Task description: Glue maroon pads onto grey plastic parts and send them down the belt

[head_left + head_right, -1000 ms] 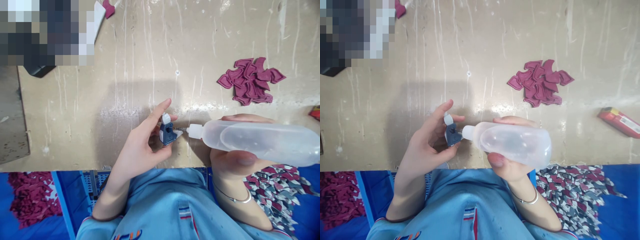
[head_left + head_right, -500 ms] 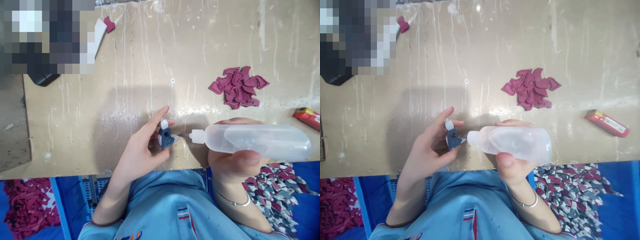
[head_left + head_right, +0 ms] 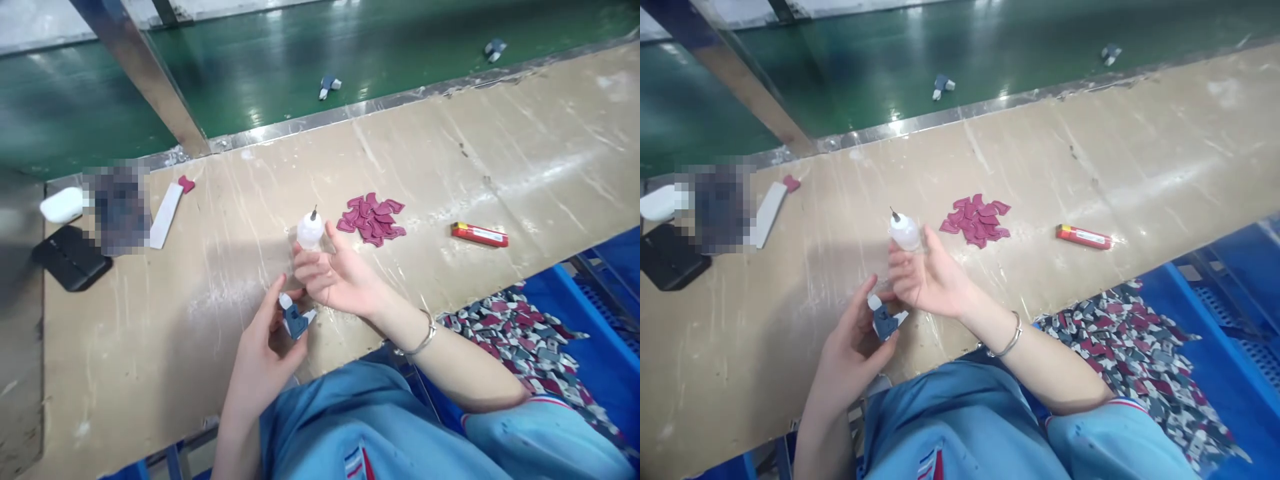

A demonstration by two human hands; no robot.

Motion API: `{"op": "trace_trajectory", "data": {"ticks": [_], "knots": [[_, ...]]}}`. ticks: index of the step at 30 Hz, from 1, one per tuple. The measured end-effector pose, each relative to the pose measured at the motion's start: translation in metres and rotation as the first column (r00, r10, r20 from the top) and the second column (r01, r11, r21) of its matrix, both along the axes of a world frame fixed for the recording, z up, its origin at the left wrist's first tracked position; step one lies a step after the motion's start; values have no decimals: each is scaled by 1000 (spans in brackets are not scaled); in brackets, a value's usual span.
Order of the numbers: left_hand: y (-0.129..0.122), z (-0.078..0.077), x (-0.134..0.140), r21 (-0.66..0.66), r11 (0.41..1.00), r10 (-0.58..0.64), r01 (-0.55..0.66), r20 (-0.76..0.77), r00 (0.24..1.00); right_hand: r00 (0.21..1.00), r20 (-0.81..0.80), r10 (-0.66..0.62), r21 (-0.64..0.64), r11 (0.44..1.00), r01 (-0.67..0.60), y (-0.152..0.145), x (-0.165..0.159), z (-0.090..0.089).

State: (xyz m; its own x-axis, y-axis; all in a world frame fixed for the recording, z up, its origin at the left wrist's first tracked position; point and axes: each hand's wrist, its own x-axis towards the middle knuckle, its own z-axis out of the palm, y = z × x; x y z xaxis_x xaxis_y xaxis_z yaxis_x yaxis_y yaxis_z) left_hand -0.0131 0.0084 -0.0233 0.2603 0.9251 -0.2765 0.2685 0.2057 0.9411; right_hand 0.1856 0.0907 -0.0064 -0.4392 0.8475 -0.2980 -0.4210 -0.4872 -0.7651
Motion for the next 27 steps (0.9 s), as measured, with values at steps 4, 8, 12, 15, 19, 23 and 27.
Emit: {"op": "trace_trajectory", "data": {"ticks": [4,8,12,15,19,23,27], "knots": [[-1,4,2,-6,1000,15,-15,-13,1000,952,283,-114,234,971,47,-21,36,-2],[1,6,6,21,999,24,-24,5,1000,437,622,-649,742,667,-67,-9,76,-12],[4,-2,4,40,999,6,-7,14,1000,225,723,-654,643,516,-566,29,94,-21],[4,-2,4,42,999,28,-29,12,1000,149,752,-642,533,460,-710,40,102,-15],[2,6,12,17,999,46,-47,71,996,273,658,-702,678,395,-620,7,98,11],[1,16,23,-31,999,16,-11,181,983,606,513,-608,855,296,-426,-52,68,29],[3,22,25,-82,995,-42,61,217,975,639,423,-642,898,204,-389,-85,36,13]]}}
